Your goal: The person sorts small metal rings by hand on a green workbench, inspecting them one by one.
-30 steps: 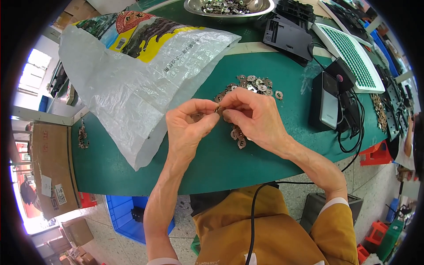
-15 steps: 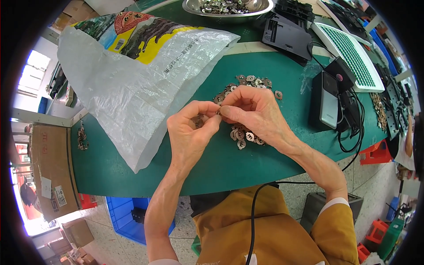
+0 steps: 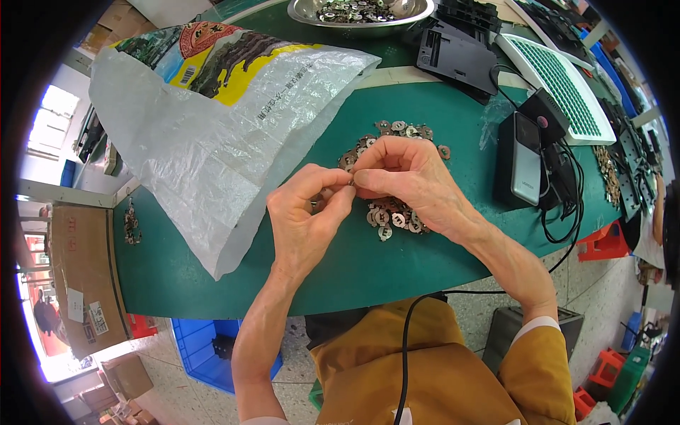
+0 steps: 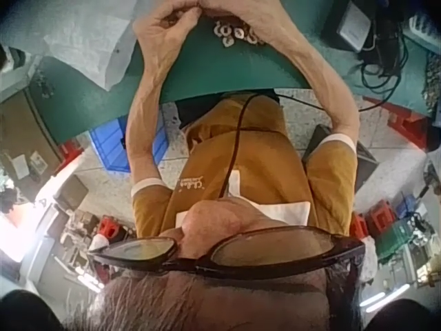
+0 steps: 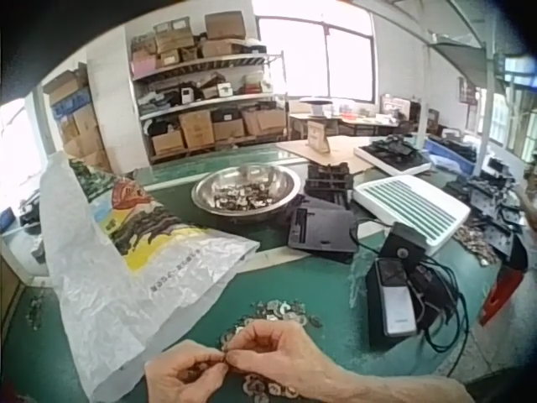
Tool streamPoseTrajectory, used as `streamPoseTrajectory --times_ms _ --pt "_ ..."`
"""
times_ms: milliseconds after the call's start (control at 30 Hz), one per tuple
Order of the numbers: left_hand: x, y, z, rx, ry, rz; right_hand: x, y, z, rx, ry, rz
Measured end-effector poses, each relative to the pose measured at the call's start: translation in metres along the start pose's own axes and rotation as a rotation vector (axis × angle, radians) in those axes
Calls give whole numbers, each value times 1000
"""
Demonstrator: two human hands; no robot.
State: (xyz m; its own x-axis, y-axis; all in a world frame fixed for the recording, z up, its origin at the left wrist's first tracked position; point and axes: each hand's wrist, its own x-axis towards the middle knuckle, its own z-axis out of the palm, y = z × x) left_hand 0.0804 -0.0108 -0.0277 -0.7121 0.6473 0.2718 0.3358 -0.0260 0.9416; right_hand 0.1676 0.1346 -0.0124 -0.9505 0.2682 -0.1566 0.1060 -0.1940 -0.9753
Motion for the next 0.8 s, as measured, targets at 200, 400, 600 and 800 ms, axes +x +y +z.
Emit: streamPoseTrajectory --times_ms 200,400,600,800 --pt "2 0 1 126 1 155 1 -2 1 106 -26 -15" --pt "1 2 1 157 29 211 3 3 -3 86 -36 -37" --pt "-1 5 -2 73 31 81 2 0 -1 10 -7 -69" --pt "-1 6 -1 18 43 32 2 -1 0 33 17 -122"
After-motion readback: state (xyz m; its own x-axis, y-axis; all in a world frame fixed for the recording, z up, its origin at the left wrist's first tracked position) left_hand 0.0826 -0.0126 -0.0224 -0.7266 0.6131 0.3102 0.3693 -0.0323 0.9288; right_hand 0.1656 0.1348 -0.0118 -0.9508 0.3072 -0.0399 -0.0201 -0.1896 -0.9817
